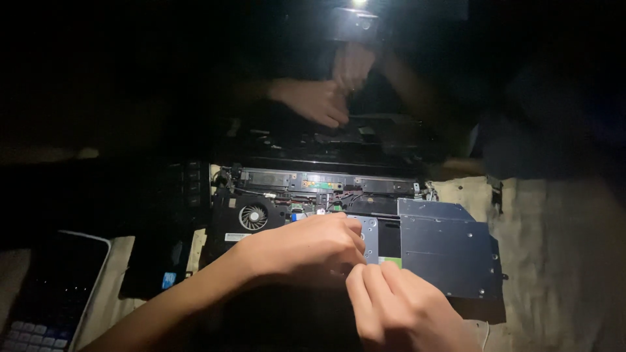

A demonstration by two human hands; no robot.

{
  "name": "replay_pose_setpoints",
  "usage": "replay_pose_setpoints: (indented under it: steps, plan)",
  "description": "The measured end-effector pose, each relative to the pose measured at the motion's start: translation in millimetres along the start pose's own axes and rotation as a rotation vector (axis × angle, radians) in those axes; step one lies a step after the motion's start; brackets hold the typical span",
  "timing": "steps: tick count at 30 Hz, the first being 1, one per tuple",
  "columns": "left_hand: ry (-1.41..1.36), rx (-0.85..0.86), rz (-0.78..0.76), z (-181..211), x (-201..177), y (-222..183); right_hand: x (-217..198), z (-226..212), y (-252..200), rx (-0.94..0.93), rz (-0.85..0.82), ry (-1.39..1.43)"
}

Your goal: Repairing a laptop by manipulating internal components and connectors

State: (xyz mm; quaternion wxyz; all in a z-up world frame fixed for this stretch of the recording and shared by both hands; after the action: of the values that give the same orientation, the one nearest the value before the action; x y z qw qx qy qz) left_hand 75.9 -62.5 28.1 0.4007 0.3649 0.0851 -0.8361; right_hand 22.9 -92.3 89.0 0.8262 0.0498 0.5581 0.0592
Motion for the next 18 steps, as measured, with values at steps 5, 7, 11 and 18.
replay_pose_setpoints:
  steps: [5,7,11,18]
  plan:
    - [0.038,-0.019,0.004,-1.5,2.9,0.2,-1.7,-4.5,1.9,0.049,0.032,-0.129]
    - [0.036,-0.027,-0.01,-1.1,4.4,0.2,-5.5,-8.7,2.6,0.087,0.063,-0.175]
    - [0.053,-0.016,-0.003,1.0,3.7,0.1,-9.4,-11.4,5.5,0.182,0.028,-0.275]
    - [0.063,-0.013,-0.022,-0.1,8.2,1.4,-11.9,-12.3,2.4,0.318,0.017,-0.311]
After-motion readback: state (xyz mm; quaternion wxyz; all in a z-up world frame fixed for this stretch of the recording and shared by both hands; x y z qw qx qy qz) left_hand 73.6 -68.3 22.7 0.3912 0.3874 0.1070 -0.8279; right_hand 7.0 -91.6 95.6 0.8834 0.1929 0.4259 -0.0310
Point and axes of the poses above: each hand's wrist, its own y-axis towards the middle knuckle, its own x-axis out of the palm, z = x × y, the point moved 10 cm from there along y, towards the middle knuckle, and after that the axes turned 12 degrees about -x, right-handed, at the moved point
